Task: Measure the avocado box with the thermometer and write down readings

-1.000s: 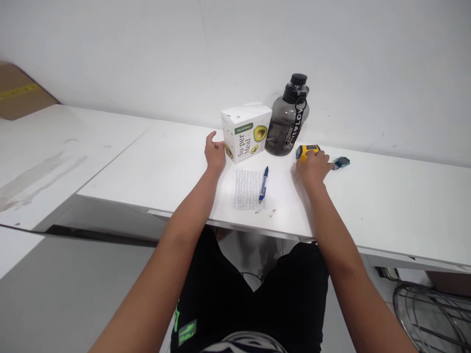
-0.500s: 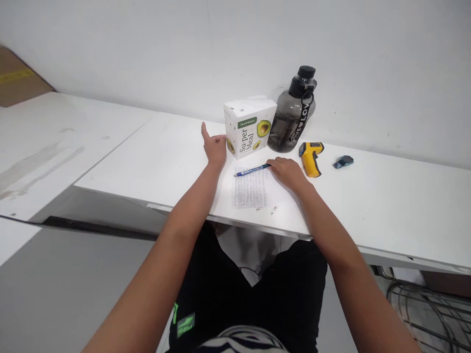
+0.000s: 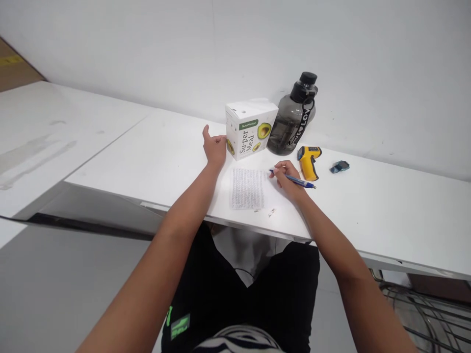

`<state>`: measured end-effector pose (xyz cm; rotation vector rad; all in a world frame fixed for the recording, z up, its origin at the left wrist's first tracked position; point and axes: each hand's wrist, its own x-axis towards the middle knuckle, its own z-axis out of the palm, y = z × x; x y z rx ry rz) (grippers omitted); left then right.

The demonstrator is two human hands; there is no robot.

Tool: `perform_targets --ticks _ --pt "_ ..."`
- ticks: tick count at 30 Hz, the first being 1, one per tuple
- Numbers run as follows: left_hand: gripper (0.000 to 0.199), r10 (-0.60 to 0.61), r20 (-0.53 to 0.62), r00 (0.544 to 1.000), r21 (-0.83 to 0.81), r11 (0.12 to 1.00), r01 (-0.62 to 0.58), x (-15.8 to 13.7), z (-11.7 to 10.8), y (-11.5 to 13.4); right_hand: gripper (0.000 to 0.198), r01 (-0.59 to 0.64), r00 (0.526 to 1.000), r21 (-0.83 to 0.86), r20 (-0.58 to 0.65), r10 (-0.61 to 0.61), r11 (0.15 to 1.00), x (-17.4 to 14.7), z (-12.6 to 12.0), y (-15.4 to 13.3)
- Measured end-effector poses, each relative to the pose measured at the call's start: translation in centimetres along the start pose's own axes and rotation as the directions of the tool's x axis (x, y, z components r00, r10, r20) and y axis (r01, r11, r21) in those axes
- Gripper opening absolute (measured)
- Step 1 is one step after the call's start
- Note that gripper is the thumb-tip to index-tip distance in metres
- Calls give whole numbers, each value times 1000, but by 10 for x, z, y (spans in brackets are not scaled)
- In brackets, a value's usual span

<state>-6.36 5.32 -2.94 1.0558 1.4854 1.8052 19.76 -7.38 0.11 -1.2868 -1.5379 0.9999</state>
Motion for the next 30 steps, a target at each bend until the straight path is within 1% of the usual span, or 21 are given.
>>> perform_targets --ticks 1,3,5,7,13,17,22,25,27,30 --pt "85 -2 4 1000 2 1000 2 0 0 1 43 -14 1000 22 -13 14 1000 1 2 1" --pt "79 1 9 1000 11 1000 -1 -1 -1 2 41 -42 999 41 6 42 998 2 4 1" --pt "73 7 11 1000 20 1000 -7 -2 -1 3 40 -54 998 5 45 54 999 2 5 0" --pt "68 10 11 1000 19 1000 -10 -2 0 3 41 -46 998 -45 49 48 998 1 5 -1" --pt "67 7 4 1000 1 1000 -7 2 2 -2 45 -31 999 -141 8 33 989 1 4 -2" --pt "66 4 -20 1000 3 1000 -4 4 1 -6 42 -43 999 -147 8 44 988 2 4 -1" --pt "65 9 -33 999 -2 1000 -9 2 2 -4 39 -24 1000 -143 4 25 989 3 5 -1" --pt "63 3 -29 1000 -5 1000 -3 1 2 -3 37 -28 999 -136 30 32 990 3 4 -2" --pt "57 0 -29 1000 7 1000 1 0 2 -2 37 -33 998 -132 42 38 991 2 3 -3" --pt "42 -2 -28 1000 43 999 3 0 2 -2 38 -36 999 -132 17 39 991 1 3 -4"
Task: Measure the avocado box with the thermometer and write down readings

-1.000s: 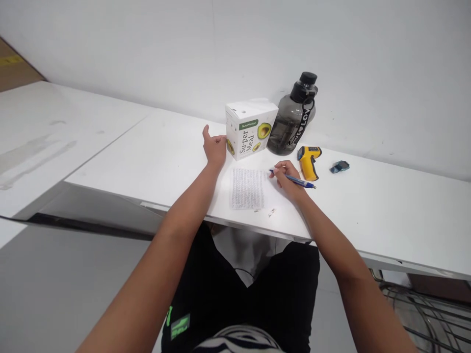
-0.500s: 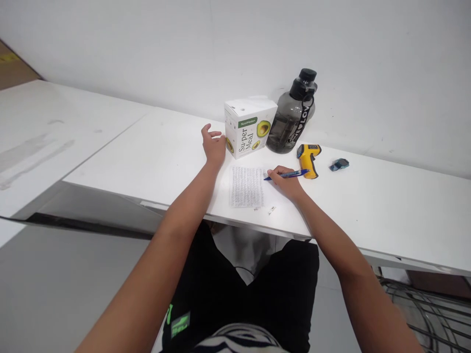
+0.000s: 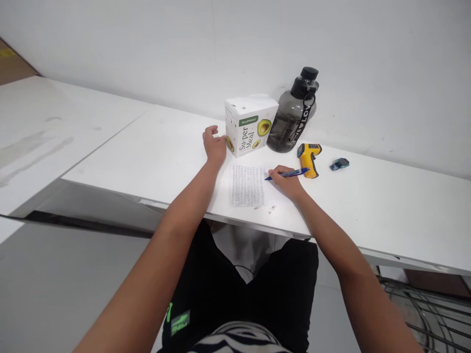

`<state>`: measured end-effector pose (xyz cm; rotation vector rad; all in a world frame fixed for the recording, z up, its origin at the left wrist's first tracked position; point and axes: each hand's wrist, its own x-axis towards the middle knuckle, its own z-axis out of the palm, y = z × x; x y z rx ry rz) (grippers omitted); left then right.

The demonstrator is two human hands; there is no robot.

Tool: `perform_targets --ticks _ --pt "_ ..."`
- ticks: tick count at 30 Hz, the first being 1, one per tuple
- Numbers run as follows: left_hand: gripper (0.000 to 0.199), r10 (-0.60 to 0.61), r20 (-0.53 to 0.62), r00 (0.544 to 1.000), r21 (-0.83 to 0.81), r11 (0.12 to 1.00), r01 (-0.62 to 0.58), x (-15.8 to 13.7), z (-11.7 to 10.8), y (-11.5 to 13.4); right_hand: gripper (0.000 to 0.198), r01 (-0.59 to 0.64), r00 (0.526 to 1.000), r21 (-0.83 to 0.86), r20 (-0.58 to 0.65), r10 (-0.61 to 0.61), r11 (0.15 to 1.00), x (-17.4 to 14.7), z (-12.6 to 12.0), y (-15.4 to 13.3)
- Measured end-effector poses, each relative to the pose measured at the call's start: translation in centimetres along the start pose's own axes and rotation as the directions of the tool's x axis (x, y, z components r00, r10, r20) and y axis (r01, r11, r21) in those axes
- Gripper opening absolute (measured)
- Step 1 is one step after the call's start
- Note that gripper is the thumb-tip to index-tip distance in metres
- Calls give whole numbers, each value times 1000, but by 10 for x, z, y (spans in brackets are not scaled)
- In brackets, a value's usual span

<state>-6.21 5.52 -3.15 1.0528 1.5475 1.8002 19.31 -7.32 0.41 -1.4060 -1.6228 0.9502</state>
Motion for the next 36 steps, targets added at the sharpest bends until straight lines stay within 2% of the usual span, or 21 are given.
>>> perform_targets --ticks 4,11,17,36 --pt "34 10 6 1000 31 999 -10 1 0 -3 37 -1 999 -13 -32 0 1000 0 1 0" --pt "27 29 -2 1000 38 999 -29 2 0 -4 37 -2 1000 -1 2 2 1000 0 0 0" --pt "21 29 68 997 23 999 -31 1 -1 0 38 -14 1000 7 3 14 1000 -1 0 -1" --pt "22 81 57 995 65 994 -85 2 -1 -1 38 25 998 -17 -58 -26 1000 -2 -1 1"
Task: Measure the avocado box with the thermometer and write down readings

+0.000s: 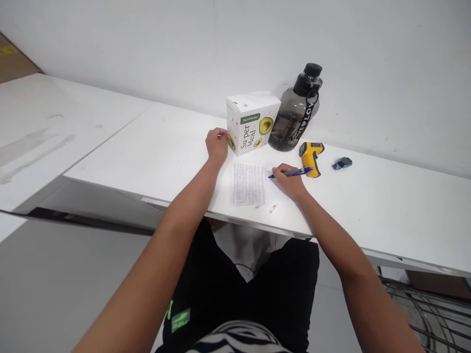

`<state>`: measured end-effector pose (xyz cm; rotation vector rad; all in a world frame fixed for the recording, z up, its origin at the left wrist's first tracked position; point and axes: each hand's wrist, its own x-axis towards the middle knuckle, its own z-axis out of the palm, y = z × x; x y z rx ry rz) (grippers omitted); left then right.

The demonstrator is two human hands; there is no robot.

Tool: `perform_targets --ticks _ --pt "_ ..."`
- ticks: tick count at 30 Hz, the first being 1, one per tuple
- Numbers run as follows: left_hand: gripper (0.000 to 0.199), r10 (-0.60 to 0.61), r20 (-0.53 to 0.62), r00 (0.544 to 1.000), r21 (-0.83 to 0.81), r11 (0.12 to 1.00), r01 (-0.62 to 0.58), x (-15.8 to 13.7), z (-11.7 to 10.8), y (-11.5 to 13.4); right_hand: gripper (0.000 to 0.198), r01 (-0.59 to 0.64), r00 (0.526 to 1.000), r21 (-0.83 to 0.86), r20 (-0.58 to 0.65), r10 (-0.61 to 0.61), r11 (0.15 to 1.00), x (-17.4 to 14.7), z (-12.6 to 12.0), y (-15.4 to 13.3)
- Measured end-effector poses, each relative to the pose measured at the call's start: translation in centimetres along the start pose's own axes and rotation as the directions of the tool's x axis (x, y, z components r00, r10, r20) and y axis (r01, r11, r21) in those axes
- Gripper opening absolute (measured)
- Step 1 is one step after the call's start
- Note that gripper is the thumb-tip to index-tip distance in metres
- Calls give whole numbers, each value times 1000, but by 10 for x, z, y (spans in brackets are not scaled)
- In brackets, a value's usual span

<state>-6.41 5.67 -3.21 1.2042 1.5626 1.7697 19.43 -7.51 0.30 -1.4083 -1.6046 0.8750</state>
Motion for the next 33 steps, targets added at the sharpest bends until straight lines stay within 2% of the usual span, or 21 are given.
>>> perform_targets --ticks 8,13,16,20,24,29,31,33 --pt "26 14 1 1000 5 1000 -14 -1 -1 1 36 -16 999 -13 36 17 1000 1 0 1" --pt "26 9 -2 1000 10 1000 -9 0 0 1 39 71 995 -44 -64 -74 996 0 -1 5" --pt "26 1 -9 1000 7 1000 -1 -1 0 3 39 171 977 -162 -103 -189 972 0 -3 9" --pt "26 -11 0 1000 28 1000 11 -2 -2 7 28 245 955 -407 -54 -291 880 2 -5 17" --pt "24 -8 4 1000 54 999 8 -3 -3 8 44 217 967 -544 8 -253 811 2 -1 20" --pt "25 -4 -6 1000 42 999 5 -2 -3 8 52 226 974 -658 147 -172 718 4 5 13" --pt "25 -13 -5 1000 40 999 14 -2 -3 9 57 177 984 -705 106 -145 687 9 -2 6" --pt "24 -27 -2 1000 44 999 27 -2 -3 10 57 43 993 -748 -40 -109 662 19 -17 0"
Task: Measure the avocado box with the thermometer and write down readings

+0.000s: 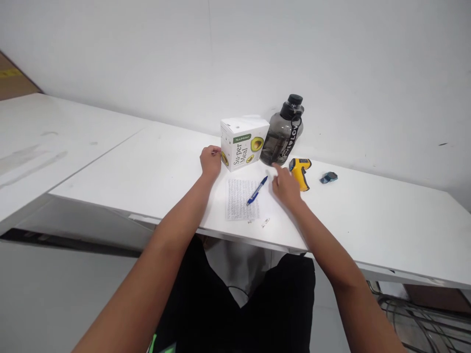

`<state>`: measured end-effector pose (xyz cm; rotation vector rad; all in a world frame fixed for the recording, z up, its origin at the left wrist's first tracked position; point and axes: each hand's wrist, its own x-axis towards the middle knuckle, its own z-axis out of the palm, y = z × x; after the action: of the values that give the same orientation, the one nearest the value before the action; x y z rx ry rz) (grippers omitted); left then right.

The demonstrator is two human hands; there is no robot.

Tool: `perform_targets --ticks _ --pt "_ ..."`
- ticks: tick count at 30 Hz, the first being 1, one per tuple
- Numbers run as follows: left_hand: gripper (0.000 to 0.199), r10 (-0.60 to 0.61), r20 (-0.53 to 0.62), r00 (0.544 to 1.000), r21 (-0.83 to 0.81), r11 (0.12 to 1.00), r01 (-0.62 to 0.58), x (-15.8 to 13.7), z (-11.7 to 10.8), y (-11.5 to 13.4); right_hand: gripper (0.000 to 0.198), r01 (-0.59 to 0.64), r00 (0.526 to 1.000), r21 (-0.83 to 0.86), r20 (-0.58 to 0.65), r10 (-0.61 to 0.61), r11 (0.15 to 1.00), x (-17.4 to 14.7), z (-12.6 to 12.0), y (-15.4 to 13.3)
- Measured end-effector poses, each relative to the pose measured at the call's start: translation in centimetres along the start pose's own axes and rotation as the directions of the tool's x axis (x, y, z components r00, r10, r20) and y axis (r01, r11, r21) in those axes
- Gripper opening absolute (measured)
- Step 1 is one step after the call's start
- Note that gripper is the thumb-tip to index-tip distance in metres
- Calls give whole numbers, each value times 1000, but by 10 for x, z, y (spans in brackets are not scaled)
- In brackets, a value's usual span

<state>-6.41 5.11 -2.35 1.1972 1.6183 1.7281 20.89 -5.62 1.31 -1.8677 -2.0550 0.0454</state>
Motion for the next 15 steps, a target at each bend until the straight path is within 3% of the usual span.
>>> perform_targets --ticks 3,6,8,10,15 --pt "23 -3 2 1000 3 1000 3 0 -1 2 55 -301 952 -74 -78 295 951 19 -23 21" --pt "23 -8 0 1000 33 999 8 -1 -1 4 70 -536 841 -92 27 540 839 31 -33 38" --pt "22 -18 5 1000 56 998 18 -2 -2 6 79 -580 802 -75 121 585 811 32 -30 43" --pt "23 -23 10 1000 62 998 22 -3 -3 7 79 -580 800 -44 160 578 814 29 -25 44" --pt "24 -11 13 1000 47 999 11 -4 -4 8 59 -617 787 117 112 607 778 22 -17 49"
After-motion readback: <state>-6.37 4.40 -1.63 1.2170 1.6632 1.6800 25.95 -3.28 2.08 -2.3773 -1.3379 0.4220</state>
